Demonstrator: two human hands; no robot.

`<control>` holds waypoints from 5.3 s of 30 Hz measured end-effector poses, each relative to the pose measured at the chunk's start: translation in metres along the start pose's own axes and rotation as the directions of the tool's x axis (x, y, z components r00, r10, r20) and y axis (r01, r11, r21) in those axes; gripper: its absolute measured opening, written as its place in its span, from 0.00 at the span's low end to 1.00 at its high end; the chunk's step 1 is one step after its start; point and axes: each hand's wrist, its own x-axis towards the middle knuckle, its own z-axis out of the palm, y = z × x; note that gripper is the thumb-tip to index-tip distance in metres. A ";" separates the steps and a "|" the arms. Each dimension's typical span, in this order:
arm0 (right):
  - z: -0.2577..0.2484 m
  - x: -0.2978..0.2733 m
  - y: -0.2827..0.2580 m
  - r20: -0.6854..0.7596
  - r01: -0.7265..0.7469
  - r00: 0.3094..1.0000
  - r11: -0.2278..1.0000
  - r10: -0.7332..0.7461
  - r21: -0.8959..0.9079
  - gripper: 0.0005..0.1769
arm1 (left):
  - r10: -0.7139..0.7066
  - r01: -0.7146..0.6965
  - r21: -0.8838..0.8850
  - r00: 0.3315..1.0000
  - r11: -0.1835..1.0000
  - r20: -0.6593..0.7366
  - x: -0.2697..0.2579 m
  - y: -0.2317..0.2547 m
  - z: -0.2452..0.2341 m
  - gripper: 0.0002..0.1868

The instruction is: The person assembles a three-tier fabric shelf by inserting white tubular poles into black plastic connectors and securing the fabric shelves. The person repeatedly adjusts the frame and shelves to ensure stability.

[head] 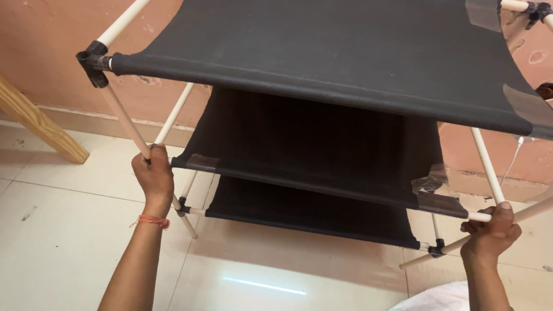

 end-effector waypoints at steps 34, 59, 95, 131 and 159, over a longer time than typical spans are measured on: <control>0.005 -0.001 0.002 -0.049 0.053 0.997 0.997 -0.056 -0.050 0.27 | 0.053 -0.049 0.090 0.998 0.995 -0.042 -0.001 0.008 0.003 0.23; -0.051 -0.026 0.060 0.388 -0.278 0.745 0.782 0.542 -0.558 0.20 | -0.474 0.266 0.432 0.724 0.862 0.501 -0.050 -0.097 -0.055 0.20; -0.056 -0.042 0.110 0.290 -0.226 0.894 0.904 0.340 -0.363 0.13 | 0.299 -0.760 0.593 0.650 0.265 0.699 -0.108 -0.087 0.006 0.18; -0.063 -0.040 0.121 0.359 -0.151 0.895 0.935 0.267 -0.320 0.18 | 0.382 -0.742 -0.104 0.215 0.662 0.899 -0.226 -0.029 0.195 0.13; -0.061 -0.033 0.116 0.346 -0.196 0.882 0.917 0.320 -0.348 0.17 | -0.030 -0.536 0.132 0.194 0.834 0.981 -0.338 0.030 0.358 0.14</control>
